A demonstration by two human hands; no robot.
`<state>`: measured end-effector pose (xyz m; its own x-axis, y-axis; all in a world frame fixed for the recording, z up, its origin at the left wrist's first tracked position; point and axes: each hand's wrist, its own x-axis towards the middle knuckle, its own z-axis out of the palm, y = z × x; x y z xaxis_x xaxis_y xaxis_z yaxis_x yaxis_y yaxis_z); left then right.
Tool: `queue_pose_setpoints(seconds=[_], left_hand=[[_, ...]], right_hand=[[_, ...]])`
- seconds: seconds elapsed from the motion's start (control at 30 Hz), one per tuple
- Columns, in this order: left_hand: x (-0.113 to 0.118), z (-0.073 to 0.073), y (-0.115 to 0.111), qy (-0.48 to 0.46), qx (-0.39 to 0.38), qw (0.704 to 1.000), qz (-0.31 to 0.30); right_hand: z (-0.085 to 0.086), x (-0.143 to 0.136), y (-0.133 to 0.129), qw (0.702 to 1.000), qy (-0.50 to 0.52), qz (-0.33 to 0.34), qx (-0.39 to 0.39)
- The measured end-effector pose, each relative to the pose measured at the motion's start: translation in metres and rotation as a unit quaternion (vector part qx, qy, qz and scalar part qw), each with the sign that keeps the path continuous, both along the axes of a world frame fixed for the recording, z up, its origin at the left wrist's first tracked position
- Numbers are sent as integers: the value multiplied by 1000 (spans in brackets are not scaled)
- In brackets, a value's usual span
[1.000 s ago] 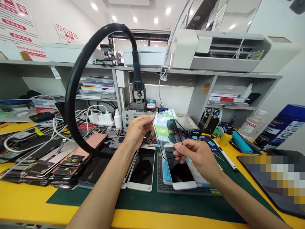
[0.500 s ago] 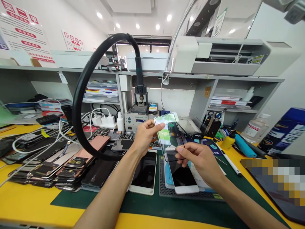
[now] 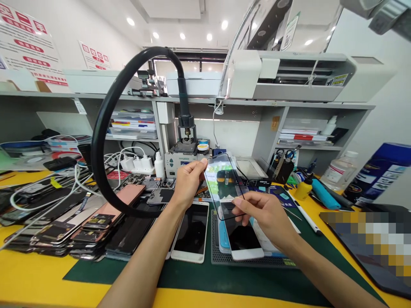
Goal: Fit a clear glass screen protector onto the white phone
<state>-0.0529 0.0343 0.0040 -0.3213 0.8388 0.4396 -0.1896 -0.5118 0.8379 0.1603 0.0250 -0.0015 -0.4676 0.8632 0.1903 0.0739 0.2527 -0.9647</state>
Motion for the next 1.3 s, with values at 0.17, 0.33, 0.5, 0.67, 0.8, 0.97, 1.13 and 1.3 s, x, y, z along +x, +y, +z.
queue_pose_setpoints(seconds=[0.17, 0.33, 0.5, 0.67, 0.8, 0.97, 1.13, 1.3], left_hand=[[-12, 3, 4, -20, -1, 999, 46], [-20, 13, -2, -12, -34, 998, -58], [-6, 10, -11, 102, -105, 965, -218], [3, 3, -12, 200, -137, 925, -292], [1, 0, -10, 226, -145, 917, -294], [-4, 6, -12, 218, -136, 929, -267], [-7, 5, -8, 145, -122, 961, -202], [-9, 2, -2, 68, -112, 979, -153]], right_hand=[[-1, 0, 1, 1000, -4, 14, 6], [-2, 0, 0, 1000, 10, 5, -12], [0, -2, 1, 999, 33, -16, -36], [-2, -2, 4, 996, 63, -46, -39], [-2, 0, 6, 997, 49, -55, -23], [0, 3, 7, 999, 24, -41, -3], [-2, 3, 9, 1000, 1, -26, -1], [-1, 3, 7, 1000, -25, 2, 2]])
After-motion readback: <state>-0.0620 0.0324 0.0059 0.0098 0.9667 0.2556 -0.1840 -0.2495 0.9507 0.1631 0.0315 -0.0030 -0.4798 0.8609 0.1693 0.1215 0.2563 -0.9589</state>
